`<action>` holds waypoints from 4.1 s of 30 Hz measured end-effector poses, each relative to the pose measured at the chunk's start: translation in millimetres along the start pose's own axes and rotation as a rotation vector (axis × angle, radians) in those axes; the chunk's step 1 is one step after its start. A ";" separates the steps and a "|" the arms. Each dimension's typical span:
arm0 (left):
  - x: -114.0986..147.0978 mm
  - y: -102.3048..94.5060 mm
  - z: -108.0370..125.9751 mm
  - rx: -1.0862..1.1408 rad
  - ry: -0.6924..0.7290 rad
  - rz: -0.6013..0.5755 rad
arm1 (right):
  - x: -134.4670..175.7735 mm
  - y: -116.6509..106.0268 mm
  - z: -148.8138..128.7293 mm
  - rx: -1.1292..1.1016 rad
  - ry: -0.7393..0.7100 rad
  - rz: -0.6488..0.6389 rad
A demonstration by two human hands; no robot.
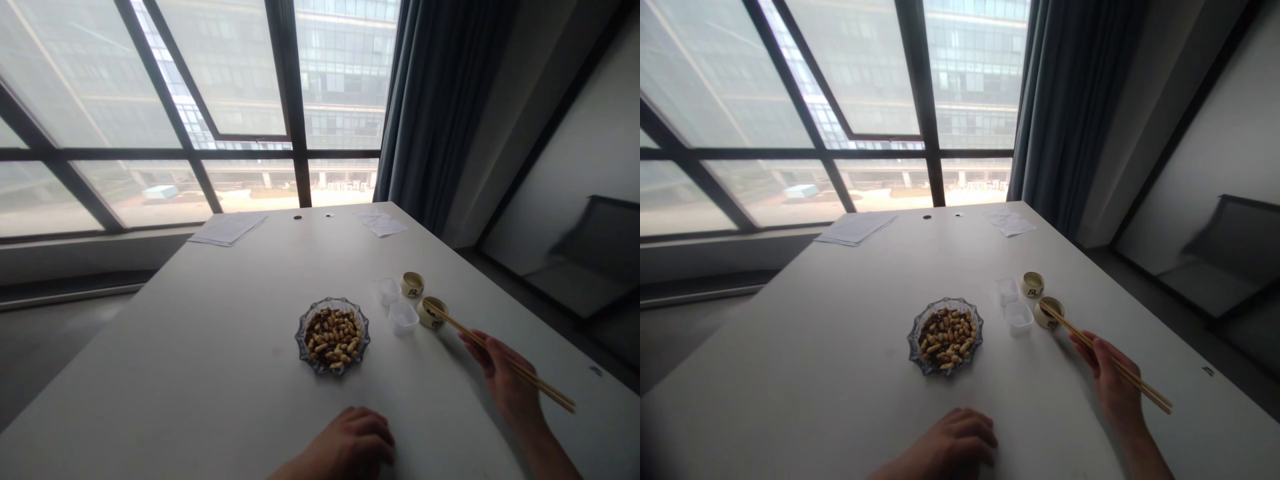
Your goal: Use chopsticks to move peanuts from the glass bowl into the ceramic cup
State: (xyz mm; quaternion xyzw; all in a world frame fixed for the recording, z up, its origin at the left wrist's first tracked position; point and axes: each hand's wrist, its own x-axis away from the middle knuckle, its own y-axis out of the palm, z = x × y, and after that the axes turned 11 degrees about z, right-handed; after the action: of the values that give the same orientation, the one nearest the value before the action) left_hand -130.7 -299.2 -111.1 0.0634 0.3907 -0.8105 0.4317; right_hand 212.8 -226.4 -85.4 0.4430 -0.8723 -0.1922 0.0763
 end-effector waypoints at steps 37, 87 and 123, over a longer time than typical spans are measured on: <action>0.2 2.3 -6.7 -0.021 0.034 -0.039 | 62.9 30.6 -0.1 0.156 0.196 -0.342; -6.1 0.5 13.6 0.254 -0.272 0.133 | 65.4 43.2 -7.1 0.219 0.099 -0.359; -44.3 -1.7 64.7 0.824 -0.888 0.961 | 167.4 84.9 13.1 0.168 0.025 -0.392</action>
State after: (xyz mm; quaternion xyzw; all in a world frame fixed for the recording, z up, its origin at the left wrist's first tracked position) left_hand -89.4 -314.3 -46.2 0.0506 -0.2226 -0.5637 0.7938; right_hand 46.0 -311.8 -69.4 0.6115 -0.7814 -0.1243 0.0112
